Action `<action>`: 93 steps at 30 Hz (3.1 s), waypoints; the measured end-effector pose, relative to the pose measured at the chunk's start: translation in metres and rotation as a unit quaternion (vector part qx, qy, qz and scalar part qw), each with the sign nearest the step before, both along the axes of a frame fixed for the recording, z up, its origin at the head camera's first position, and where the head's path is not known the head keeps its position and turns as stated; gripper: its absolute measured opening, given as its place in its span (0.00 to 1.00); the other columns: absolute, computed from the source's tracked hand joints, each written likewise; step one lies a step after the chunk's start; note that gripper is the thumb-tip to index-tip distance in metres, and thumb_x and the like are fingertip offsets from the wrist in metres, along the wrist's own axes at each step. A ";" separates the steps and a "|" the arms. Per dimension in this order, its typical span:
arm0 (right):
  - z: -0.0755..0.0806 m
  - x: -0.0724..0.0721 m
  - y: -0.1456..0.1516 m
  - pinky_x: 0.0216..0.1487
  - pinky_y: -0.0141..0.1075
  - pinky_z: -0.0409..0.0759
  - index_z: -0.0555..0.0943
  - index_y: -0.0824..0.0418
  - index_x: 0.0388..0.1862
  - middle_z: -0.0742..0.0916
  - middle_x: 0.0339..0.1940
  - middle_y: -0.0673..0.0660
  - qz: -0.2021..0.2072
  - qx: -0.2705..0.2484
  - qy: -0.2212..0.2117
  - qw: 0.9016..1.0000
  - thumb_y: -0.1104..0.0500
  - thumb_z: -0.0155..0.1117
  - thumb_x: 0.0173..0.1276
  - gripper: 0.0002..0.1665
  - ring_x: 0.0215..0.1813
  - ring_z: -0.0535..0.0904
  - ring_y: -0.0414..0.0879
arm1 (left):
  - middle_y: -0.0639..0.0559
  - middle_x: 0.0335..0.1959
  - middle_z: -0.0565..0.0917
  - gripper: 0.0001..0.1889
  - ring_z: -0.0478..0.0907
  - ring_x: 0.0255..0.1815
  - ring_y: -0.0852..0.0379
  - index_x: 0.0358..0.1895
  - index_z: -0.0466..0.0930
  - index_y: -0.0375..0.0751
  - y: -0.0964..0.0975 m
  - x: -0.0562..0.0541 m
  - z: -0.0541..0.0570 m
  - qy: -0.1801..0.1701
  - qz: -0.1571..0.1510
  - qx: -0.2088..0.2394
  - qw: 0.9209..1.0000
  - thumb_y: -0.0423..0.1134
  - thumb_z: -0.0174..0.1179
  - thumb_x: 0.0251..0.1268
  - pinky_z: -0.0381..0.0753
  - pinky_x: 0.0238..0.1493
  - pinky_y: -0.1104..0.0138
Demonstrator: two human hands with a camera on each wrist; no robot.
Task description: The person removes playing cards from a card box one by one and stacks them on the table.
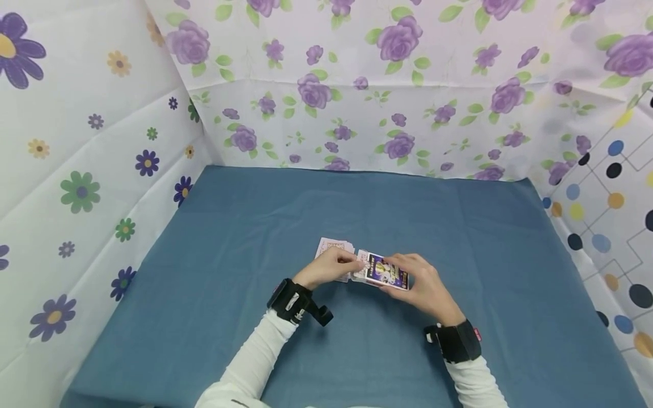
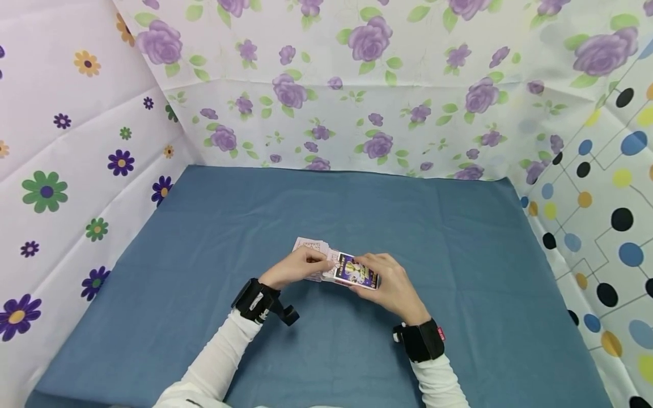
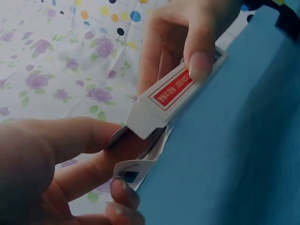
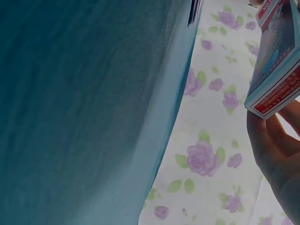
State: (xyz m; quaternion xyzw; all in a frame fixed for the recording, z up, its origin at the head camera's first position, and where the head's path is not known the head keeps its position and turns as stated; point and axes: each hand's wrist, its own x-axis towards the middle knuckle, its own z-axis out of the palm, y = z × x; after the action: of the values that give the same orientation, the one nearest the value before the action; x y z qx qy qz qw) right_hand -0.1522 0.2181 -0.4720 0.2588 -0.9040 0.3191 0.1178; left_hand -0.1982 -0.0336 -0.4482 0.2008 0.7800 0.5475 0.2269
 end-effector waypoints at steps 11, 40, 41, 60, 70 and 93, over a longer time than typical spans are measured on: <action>-0.002 0.000 0.007 0.50 0.51 0.77 0.81 0.52 0.59 0.84 0.55 0.57 -0.021 0.004 -0.006 1.000 0.49 0.78 0.52 0.33 0.58 0.77 0.53 | 0.45 0.30 0.80 0.12 0.78 0.29 0.61 0.43 0.77 0.30 -0.026 -0.003 0.006 -0.049 0.127 0.080 0.988 0.35 0.46 0.76 0.80 0.41 0.62; -0.005 0.001 0.009 0.50 0.51 0.78 0.82 0.53 0.57 0.85 0.55 0.59 -0.020 -0.002 -0.018 1.000 0.49 0.79 0.51 0.32 0.57 0.78 0.54 | 0.43 0.29 0.85 0.05 0.79 0.25 0.56 0.36 0.86 0.37 -0.031 -0.053 -0.041 0.089 0.271 -0.125 0.950 0.35 0.68 0.59 0.77 0.29 0.67; -0.005 0.001 0.009 0.49 0.51 0.78 0.82 0.53 0.57 0.85 0.55 0.59 -0.020 -0.002 -0.017 1.000 0.49 0.78 0.51 0.32 0.57 0.78 0.54 | 0.43 0.29 0.85 0.05 0.79 0.25 0.56 0.36 0.86 0.37 -0.031 -0.053 -0.042 0.090 0.274 -0.128 0.949 0.35 0.68 0.59 0.77 0.28 0.67; -0.001 -0.002 0.011 0.47 0.49 0.79 0.82 0.55 0.57 0.85 0.54 0.58 -0.014 0.011 -0.002 1.000 0.51 0.79 0.51 0.33 0.56 0.79 0.53 | 0.48 0.27 0.83 0.07 0.73 0.24 0.61 0.39 0.87 0.39 -0.002 -0.010 -0.007 0.164 0.132 -0.038 0.977 0.37 0.63 0.65 0.72 0.29 0.71; 0.005 0.008 0.001 0.46 0.46 0.79 0.81 0.55 0.58 0.85 0.53 0.56 0.012 0.015 0.026 0.999 0.53 0.79 0.50 0.34 0.56 0.78 0.50 | 0.58 0.14 0.68 0.08 0.61 0.14 0.64 0.23 0.83 0.40 0.025 0.028 -0.002 0.140 0.104 -0.121 0.977 0.35 0.64 0.60 0.58 0.19 0.73; 0.005 0.009 -0.004 0.45 0.46 0.79 0.81 0.54 0.58 0.85 0.54 0.55 0.009 0.005 0.021 1.000 0.51 0.78 0.52 0.32 0.56 0.78 0.50 | 0.54 0.18 0.67 0.15 0.58 0.20 0.60 0.26 0.78 0.32 -0.012 0.019 -0.002 -0.013 0.029 0.028 0.999 0.39 0.59 0.69 0.57 0.27 0.70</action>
State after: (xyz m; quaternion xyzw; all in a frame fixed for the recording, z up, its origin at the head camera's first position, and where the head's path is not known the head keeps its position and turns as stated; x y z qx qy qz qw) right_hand -0.1436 0.2144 -0.4668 0.2745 -0.9006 0.3099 0.1322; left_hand -0.1795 -0.0453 -0.4504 0.1775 0.7669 0.5781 0.2150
